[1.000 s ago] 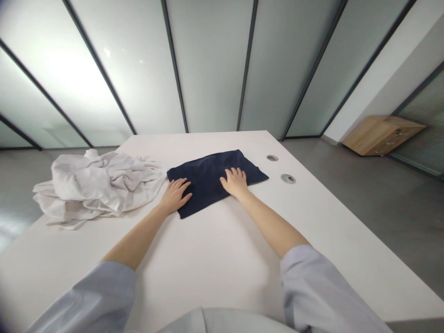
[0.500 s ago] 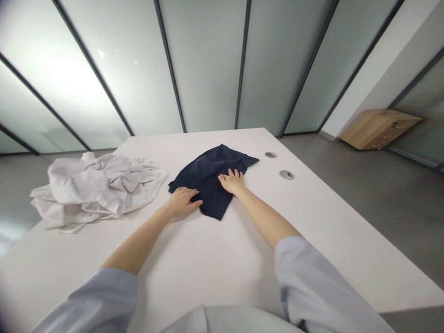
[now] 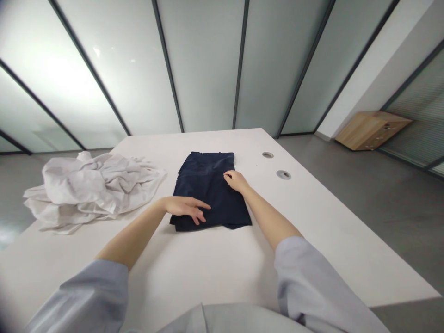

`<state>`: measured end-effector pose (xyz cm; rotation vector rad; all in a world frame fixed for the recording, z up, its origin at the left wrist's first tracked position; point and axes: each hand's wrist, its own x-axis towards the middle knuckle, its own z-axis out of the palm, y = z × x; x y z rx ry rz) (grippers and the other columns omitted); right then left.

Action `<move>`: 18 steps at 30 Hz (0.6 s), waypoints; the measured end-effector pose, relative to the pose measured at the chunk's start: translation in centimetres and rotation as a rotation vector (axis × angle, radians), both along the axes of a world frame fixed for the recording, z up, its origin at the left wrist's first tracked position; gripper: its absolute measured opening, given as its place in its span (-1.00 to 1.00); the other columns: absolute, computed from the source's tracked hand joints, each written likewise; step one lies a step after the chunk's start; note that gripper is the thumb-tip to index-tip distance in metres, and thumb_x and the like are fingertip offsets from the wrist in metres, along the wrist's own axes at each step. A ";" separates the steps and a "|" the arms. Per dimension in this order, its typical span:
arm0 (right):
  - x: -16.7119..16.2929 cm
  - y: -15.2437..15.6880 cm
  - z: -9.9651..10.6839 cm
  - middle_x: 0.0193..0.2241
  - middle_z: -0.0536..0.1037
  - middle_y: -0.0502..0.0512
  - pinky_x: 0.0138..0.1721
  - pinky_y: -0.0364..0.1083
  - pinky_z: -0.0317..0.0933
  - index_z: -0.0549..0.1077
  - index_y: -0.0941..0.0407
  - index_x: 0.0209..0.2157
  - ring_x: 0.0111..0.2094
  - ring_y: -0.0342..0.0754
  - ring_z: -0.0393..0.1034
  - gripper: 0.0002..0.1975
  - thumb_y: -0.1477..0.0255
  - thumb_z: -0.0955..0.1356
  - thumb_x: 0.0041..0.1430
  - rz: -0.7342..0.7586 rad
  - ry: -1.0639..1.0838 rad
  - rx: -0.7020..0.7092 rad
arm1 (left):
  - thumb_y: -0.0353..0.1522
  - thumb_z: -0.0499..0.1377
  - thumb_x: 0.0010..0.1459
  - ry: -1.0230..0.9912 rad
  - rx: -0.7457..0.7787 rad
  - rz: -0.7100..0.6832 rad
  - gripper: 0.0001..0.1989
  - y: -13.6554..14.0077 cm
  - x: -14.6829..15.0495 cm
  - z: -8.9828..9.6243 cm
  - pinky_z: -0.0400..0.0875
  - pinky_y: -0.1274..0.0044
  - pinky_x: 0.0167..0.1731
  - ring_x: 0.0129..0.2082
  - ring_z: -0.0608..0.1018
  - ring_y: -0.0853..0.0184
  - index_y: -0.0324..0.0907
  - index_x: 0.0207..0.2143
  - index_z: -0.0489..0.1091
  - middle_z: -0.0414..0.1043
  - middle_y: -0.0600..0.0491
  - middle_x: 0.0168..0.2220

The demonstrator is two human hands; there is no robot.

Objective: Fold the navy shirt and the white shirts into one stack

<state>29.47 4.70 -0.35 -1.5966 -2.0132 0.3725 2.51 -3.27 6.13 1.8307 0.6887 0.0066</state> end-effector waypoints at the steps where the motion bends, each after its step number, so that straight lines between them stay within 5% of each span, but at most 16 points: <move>1: 0.2 0.0 -0.1 -0.10 0.59 0.10 0.03 -0.02 0.26 0.57 0.08 -0.12 -0.06 0.01 0.44 -0.67 0.40 0.21 0.25 -0.059 0.023 0.020 | -0.05 0.18 0.12 -0.058 -0.046 0.048 -0.38 0.8 -0.2 0.0 0.45 0.41 -0.24 -0.31 0.63 0.22 -0.16 0.16 0.34 0.59 -0.10 -0.16; 4: 0.8 -0.2 -0.4 -0.13 0.57 0.16 -0.01 0.00 0.26 0.56 0.12 -0.11 -0.11 0.04 0.44 -0.64 0.41 0.19 0.22 -0.263 0.029 0.064 | -0.08 0.08 0.20 -0.191 0.220 0.553 -0.46 3.9 -1.2 -0.8 0.45 0.38 -0.20 -0.27 0.61 0.21 -0.25 0.08 0.37 0.57 -0.14 -0.19; 6: 1.2 -0.3 -0.5 -0.10 0.54 0.22 0.01 0.06 0.23 0.56 0.13 -0.10 -0.07 0.11 0.41 -0.64 0.38 0.21 0.21 -0.381 -0.027 0.046 | -0.13 0.04 0.22 -0.073 0.541 0.966 -0.53 5.9 -2.1 -2.1 0.42 0.35 -0.11 -0.17 0.58 0.17 -0.26 0.02 0.40 0.55 -0.15 -0.15; 8: 1.4 -0.5 -0.5 -0.08 0.51 0.28 0.03 0.13 0.19 0.57 0.14 -0.10 -0.02 0.19 0.37 -0.63 0.33 0.24 0.20 -0.460 -0.092 -0.012 | -0.15 0.04 0.22 0.168 0.728 1.187 -0.53 7.1 -3.1 -3.5 0.33 0.28 0.02 -0.01 0.51 0.06 -0.30 -0.01 0.42 0.50 -0.24 -0.05; 12: 1.1 -0.7 -0.5 -0.08 0.49 0.30 0.04 0.20 0.16 0.59 0.13 -0.18 0.01 0.26 0.32 -0.64 0.24 0.26 0.19 -0.502 -0.141 -0.067 | -0.01 0.01 0.20 0.480 0.812 1.069 -0.41 7.4 -3.8 -5.9 0.16 0.14 0.15 0.17 0.34 -0.11 -0.31 -0.02 0.44 0.37 -0.32 0.10; 18: 0.9 -0.4 -0.9 -0.17 0.55 0.18 0.00 0.09 0.23 0.52 0.10 -0.21 -0.09 0.13 0.40 -0.74 0.31 0.29 0.13 -0.416 0.057 -0.059 | -0.07 0.09 0.17 0.387 0.831 0.836 -0.48 6.8 -3.1 -6.5 0.19 0.26 0.17 0.20 0.34 -0.02 -0.24 0.04 0.40 0.37 -0.21 0.14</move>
